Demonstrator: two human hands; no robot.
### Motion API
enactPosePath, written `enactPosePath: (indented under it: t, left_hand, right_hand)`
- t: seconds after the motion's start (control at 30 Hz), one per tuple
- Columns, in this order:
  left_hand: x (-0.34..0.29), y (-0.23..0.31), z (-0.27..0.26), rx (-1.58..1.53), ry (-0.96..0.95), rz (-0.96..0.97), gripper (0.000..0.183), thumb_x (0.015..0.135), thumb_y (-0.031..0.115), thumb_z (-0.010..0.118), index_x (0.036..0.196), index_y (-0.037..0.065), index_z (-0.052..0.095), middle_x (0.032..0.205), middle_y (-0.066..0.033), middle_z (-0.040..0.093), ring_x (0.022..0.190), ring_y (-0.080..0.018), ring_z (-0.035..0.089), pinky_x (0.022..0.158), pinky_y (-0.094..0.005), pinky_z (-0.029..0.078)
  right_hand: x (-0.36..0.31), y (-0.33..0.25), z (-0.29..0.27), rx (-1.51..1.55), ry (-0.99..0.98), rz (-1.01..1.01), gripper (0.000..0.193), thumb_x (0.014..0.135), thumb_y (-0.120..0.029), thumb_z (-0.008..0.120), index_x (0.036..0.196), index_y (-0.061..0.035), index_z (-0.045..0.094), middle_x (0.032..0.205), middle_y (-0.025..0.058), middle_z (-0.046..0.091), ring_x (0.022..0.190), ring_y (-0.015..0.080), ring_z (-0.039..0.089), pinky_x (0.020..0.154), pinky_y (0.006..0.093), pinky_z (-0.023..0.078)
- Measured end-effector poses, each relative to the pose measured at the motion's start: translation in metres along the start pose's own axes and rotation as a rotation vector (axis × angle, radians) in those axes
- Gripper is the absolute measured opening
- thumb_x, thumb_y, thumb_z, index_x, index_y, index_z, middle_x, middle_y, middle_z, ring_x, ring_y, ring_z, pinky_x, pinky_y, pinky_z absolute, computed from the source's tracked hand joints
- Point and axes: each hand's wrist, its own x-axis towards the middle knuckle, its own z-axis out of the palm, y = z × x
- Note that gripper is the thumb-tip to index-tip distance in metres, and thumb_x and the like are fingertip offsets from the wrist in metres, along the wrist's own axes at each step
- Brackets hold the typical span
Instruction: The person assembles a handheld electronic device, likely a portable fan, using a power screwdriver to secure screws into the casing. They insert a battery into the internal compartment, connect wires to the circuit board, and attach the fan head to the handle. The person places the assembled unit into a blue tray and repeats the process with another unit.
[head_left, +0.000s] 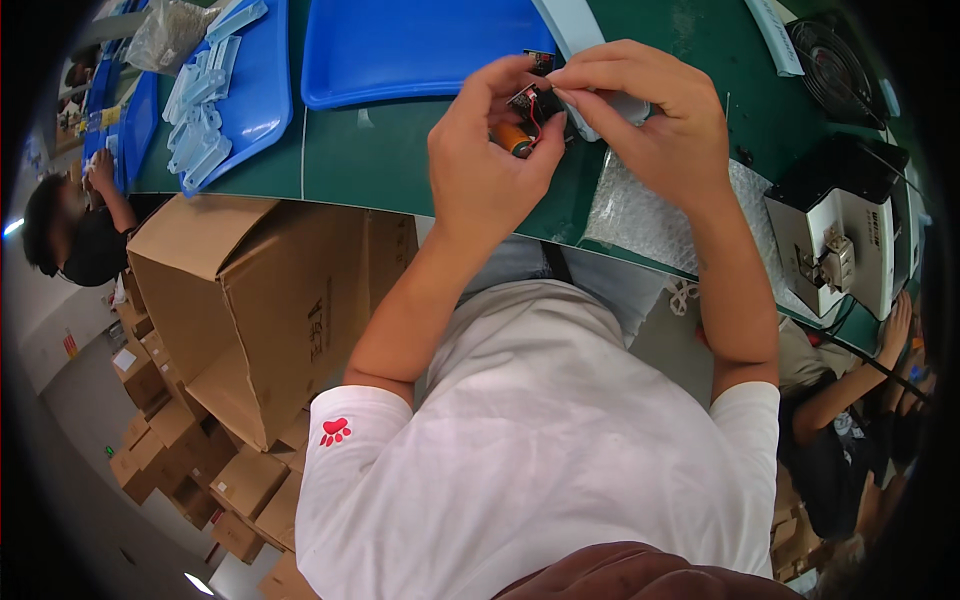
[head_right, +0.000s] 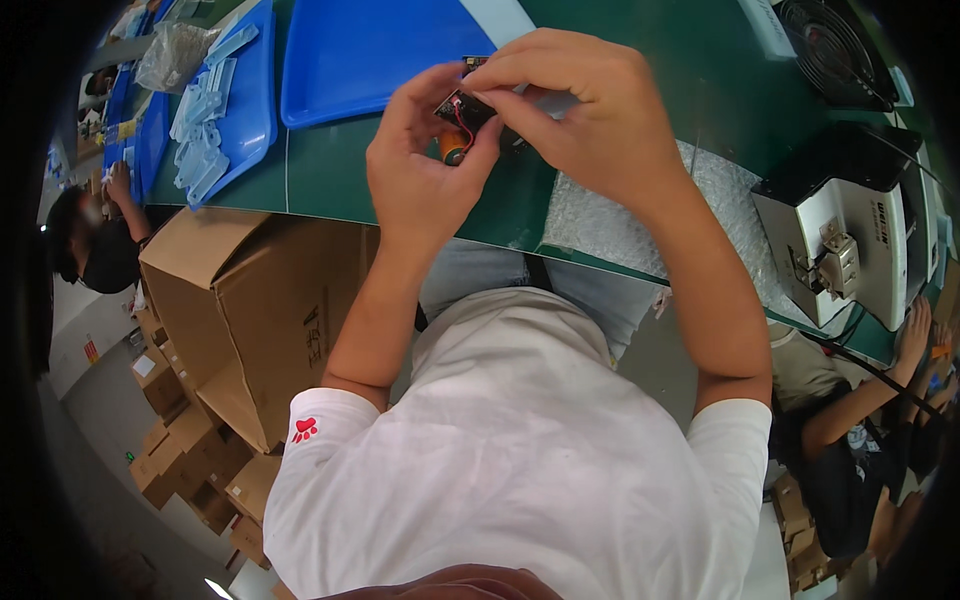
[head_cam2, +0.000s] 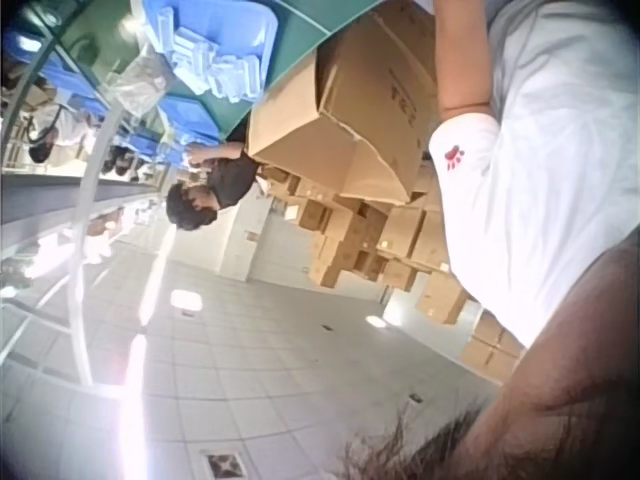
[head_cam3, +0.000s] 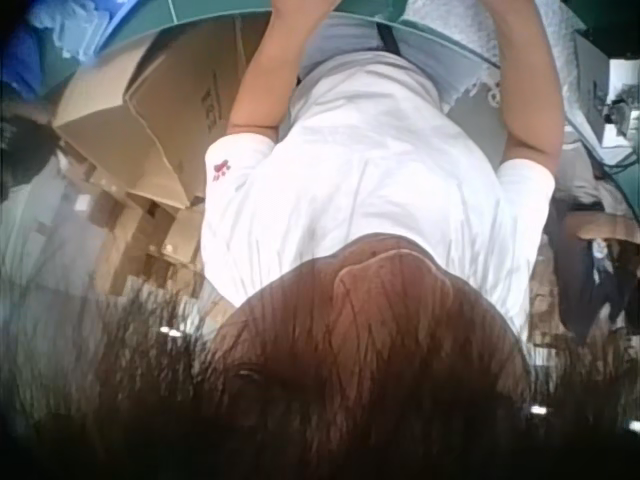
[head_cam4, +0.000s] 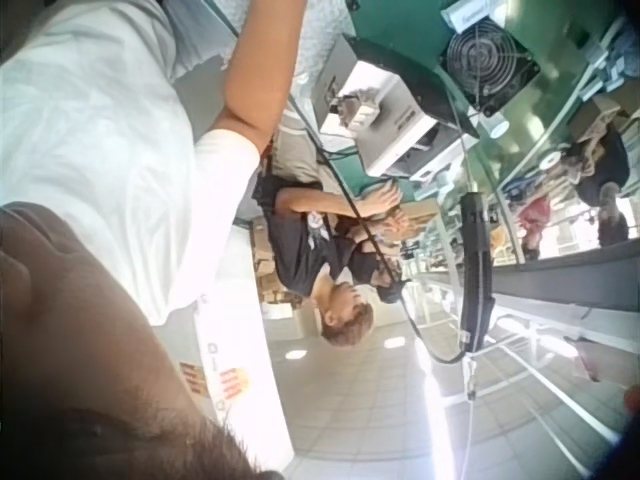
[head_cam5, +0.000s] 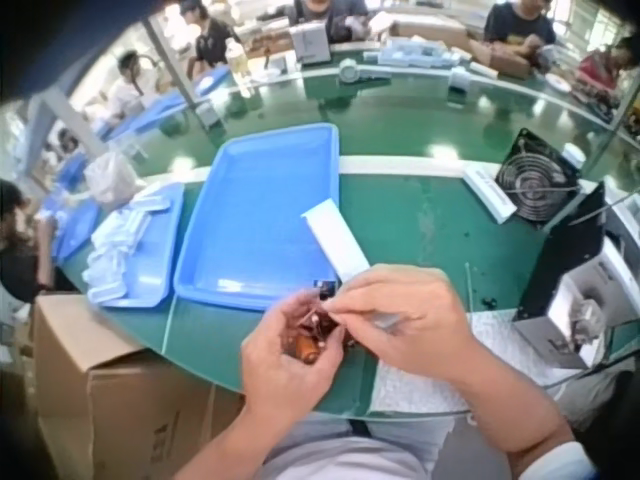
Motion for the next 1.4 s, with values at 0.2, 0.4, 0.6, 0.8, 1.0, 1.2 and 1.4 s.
enactPosePath:
  t: [0.2,0.4,0.6,0.8,1.0,1.2,1.4]
  left_hand:
    - [0.000,-0.009,0.000,0.133,-0.079,0.069,0.023,0.090,0.004,0.074,0.112,0.001,0.066,0.091,-0.0078,0.073,0.076,-0.0117,0.069,0.069,-0.0255,0.055]
    - [0.005,-0.005,-0.005,0.223,-0.168,0.223,0.027,0.097,0.004,0.063,0.123,0.002,0.058,0.087,-0.0104,0.069,0.072,-0.0220,0.069,0.067,-0.0305,0.053]
    - [0.014,0.000,-0.025,0.051,-0.432,0.276,0.038,0.101,0.002,0.054,0.138,-0.001,0.047,0.109,-0.0113,0.060,0.091,-0.0206,0.059,0.082,-0.0324,0.050]
    - [0.026,0.006,-0.036,-0.094,-0.649,0.181,0.044,0.106,0.001,0.045,0.150,0.002,0.047,0.111,-0.0077,0.050,0.090,-0.0150,0.049,0.080,-0.0250,0.046]
    - [0.031,0.001,-0.040,-0.117,-0.706,0.224,0.049,0.100,0.001,0.060,0.149,0.004,0.054,0.109,-0.0077,0.052,0.094,-0.0153,0.053,0.084,-0.0280,0.048]
    - [0.035,-0.019,-0.038,-0.261,-0.587,0.197,0.048,0.095,0.001,0.070,0.141,-0.002,0.059,0.115,-0.0082,0.059,0.103,-0.0172,0.060,0.095,-0.0320,0.051]
    - [0.027,-0.025,-0.027,-0.466,-0.346,0.033,0.034,0.104,0.007,0.059,0.137,-0.003,0.061,0.115,-0.0097,0.065,0.103,-0.0163,0.066,0.095,-0.0299,0.054]
  right_hand:
    - [-0.001,-0.002,0.001,0.054,-0.019,0.004,0.016,0.083,0.005,0.076,0.098,-0.0008,0.078,0.096,0.0108,0.076,0.083,0.0183,0.072,0.071,0.0278,0.058]
    - [0.000,-0.003,-0.004,0.063,-0.058,0.037,0.016,0.085,0.004,0.076,0.100,-0.0013,0.078,0.097,0.0091,0.075,0.082,0.0163,0.071,0.071,0.0260,0.057]
    - [0.000,0.004,-0.010,0.189,-0.051,0.123,0.014,0.088,0.002,0.075,0.102,-0.0015,0.078,0.095,0.0057,0.074,0.084,0.0138,0.070,0.074,0.0245,0.056]
    - [-0.003,0.020,-0.030,0.386,-0.117,0.234,0.017,0.094,0.007,0.068,0.111,0.0059,0.073,0.103,0.0108,0.073,0.097,0.0159,0.069,0.086,0.0288,0.056]
    - [0.004,0.016,-0.034,0.528,0.120,0.607,0.023,0.075,0.001,0.083,0.097,-0.0033,0.077,0.083,0.0107,0.073,0.069,0.0256,0.069,0.066,0.0314,0.055]
    - [-0.005,0.045,-0.054,0.426,-0.014,0.434,0.016,0.097,0.002,0.067,0.112,0.0039,0.073,0.103,0.0099,0.075,0.100,0.0162,0.070,0.091,0.0295,0.055]
    - [0.001,0.030,-0.032,0.277,0.038,0.241,0.017,0.090,0.001,0.075,0.106,-0.0025,0.078,0.100,0.0052,0.075,0.092,0.0126,0.070,0.081,0.0261,0.057]
